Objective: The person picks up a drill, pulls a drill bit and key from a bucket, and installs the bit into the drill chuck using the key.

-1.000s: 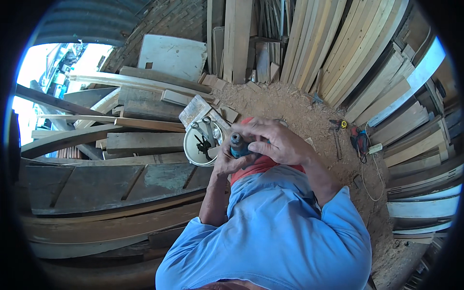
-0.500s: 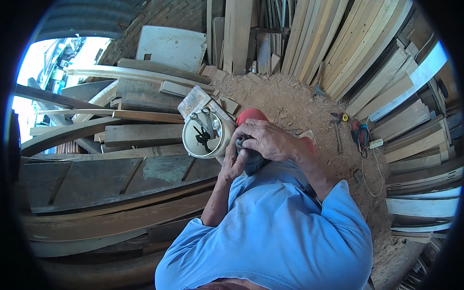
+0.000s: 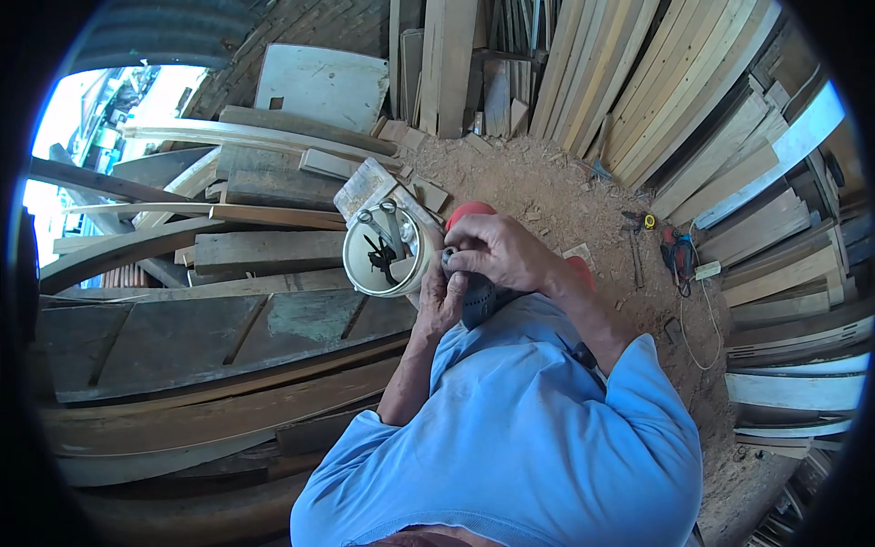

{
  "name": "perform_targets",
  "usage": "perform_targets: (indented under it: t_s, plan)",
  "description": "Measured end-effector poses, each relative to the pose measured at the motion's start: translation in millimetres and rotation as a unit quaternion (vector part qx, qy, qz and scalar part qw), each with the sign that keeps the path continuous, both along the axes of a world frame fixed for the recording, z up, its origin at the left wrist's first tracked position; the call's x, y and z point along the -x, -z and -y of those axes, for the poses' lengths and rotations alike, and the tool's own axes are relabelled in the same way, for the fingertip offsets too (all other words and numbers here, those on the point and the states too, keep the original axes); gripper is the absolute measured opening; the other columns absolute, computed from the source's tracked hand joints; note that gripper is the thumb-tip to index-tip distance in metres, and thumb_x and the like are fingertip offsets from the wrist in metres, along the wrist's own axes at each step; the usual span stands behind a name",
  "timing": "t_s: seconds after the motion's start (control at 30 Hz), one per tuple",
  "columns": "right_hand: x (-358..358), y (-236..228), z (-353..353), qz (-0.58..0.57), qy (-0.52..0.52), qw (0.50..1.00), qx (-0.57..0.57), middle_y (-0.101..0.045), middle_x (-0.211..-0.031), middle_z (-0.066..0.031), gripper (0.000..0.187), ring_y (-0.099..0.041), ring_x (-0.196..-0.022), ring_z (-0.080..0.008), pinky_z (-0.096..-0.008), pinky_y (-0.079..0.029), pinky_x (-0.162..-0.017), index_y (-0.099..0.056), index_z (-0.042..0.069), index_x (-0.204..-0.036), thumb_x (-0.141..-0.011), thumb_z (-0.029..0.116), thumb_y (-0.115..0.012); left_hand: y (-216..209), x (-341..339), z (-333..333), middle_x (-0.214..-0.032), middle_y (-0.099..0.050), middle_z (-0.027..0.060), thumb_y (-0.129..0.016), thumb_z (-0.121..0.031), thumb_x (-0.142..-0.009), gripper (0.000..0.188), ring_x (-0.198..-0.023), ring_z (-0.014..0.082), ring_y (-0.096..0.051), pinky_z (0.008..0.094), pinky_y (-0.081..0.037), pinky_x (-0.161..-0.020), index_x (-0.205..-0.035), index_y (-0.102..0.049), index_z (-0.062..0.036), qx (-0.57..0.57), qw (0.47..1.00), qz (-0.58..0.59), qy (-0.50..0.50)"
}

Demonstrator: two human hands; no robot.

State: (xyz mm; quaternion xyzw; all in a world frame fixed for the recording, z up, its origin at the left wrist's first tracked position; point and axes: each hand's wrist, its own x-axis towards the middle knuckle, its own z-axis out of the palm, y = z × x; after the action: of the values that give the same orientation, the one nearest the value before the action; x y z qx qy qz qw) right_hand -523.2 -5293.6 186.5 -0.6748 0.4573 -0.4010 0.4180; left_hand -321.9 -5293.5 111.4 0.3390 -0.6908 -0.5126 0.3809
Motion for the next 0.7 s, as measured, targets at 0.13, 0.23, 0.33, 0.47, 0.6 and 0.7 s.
perform_targets:
  t_s: [0.13, 0.23, 0.33, 0.47, 0.6, 0.7]
  plan:
    - [43, 27, 5, 0.099, 0.11, 0.988, -0.055, -0.063, -0.1, -0.0031, 0.038, -0.058, -0.092, -0.009, -0.0265, -0.05, -0.085, -0.062, -0.003, -0.125, -0.101, 0.026, -0.063, 3, -3, -1, -0.105, -0.065, 0.01, -0.06, -0.034, -0.1, 0.036, -0.096, 0.0205, -0.061, 0.0367, -0.05, -0.088, -0.119, -0.057, -0.0038, -0.016, 0.999, -0.043, 0.014]
    - [95, 116, 10, 0.036, 0.207, 0.974, -0.087, -0.068, -0.1, -0.0034, 0.04, -0.06, -0.091, -0.0107, -0.0275, -0.051, -0.082, -0.068, 0.0, -0.121, -0.102, 0.035, -0.06, 13, -6, 0, -0.109, -0.066, 0.0078, -0.071, -0.033, -0.094, 0.041, -0.103, 0.0176, -0.062, 0.0345, -0.049, -0.091, -0.12, -0.058, -0.0039, -0.061, 0.995, -0.078, 0.028]
    - [121, 183, -12, 0.063, 0.232, 0.946, -0.217, -0.07, -0.097, -0.0023, 0.046, -0.059, -0.087, -0.0104, -0.0268, -0.05, -0.076, -0.072, 0.003, -0.119, -0.103, 0.042, -0.054, 20, -12, 3, -0.115, -0.067, 0.01, -0.08, -0.025, -0.087, 0.047, -0.102, 0.0176, -0.064, 0.0346, -0.052, -0.09, -0.122, -0.057, -0.005, -0.143, 0.989, -0.035, 0.014]
    - [90, 238, -45, 0.248, 0.167, 0.898, -0.323, -0.069, -0.092, -0.0008, 0.056, -0.056, -0.081, -0.0083, -0.0262, -0.046, -0.069, -0.073, 0.005, -0.118, -0.104, 0.053, -0.048, 45, -25, 11, -0.117, -0.068, 0.0124, -0.084, -0.015, -0.08, 0.051, -0.101, 0.0208, -0.067, 0.0383, -0.056, -0.09, -0.122, -0.057, -0.0068, -0.305, 0.914, -0.265, 0.017]
    - [76, 213, -37, 0.365, 0.246, 0.88, -0.177, -0.067, -0.087, -0.0004, 0.058, -0.053, -0.073, -0.007, -0.0269, -0.044, -0.066, -0.072, 0.002, -0.115, -0.109, 0.05, -0.04, 19, -30, 6, -0.114, -0.067, 0.0184, -0.079, -0.023, -0.083, 0.048, -0.103, 0.0329, -0.069, 0.0488, -0.059, -0.09, -0.124, -0.057, -0.0088, -0.342, 0.864, -0.369, -0.009]
    - [73, 189, -18, 0.351, 0.271, 0.893, -0.074, -0.07, -0.09, -0.0037, 0.052, -0.062, -0.081, -0.0101, -0.0299, -0.052, -0.076, -0.071, 0.003, -0.112, -0.111, 0.043, -0.037, 15, -25, 15, -0.122, -0.065, 0.02, -0.074, -0.034, -0.086, 0.049, -0.109, 0.0386, -0.066, 0.0571, -0.055, -0.095, -0.126, -0.061, -0.0094, -0.375, 0.773, -0.512, -0.028]
